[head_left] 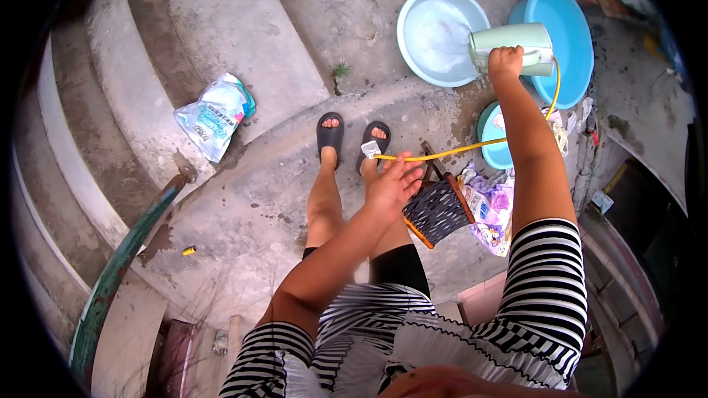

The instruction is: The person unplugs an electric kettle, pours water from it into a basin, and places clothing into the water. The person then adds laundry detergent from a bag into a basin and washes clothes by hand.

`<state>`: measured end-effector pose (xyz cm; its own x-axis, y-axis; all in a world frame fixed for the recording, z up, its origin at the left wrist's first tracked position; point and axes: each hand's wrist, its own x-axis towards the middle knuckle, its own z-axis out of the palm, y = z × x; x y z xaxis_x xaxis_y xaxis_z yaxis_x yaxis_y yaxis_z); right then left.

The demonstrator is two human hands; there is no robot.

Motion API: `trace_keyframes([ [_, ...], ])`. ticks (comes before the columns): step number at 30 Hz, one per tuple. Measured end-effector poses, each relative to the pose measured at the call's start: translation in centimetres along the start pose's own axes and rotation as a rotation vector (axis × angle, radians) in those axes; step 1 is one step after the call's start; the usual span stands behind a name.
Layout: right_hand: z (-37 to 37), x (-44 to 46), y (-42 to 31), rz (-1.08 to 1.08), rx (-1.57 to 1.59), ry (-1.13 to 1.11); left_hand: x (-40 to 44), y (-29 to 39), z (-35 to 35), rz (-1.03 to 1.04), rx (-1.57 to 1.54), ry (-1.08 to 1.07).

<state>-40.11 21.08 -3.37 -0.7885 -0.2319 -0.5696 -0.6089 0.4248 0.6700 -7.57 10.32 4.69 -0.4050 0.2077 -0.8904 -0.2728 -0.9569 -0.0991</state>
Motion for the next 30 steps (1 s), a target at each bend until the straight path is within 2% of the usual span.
trace_keyframes([
  [16,-2.0,-1.4,1.3,0.043,0.032,0.058,-1.5,2.5,-1.0,-0.009,-0.001,-0.015],
  [30,-4.3,-2.9,1.0,0.068,0.022,-0.008,-2.7,4.1,-2.3,-0.005,-0.018,-0.021],
])
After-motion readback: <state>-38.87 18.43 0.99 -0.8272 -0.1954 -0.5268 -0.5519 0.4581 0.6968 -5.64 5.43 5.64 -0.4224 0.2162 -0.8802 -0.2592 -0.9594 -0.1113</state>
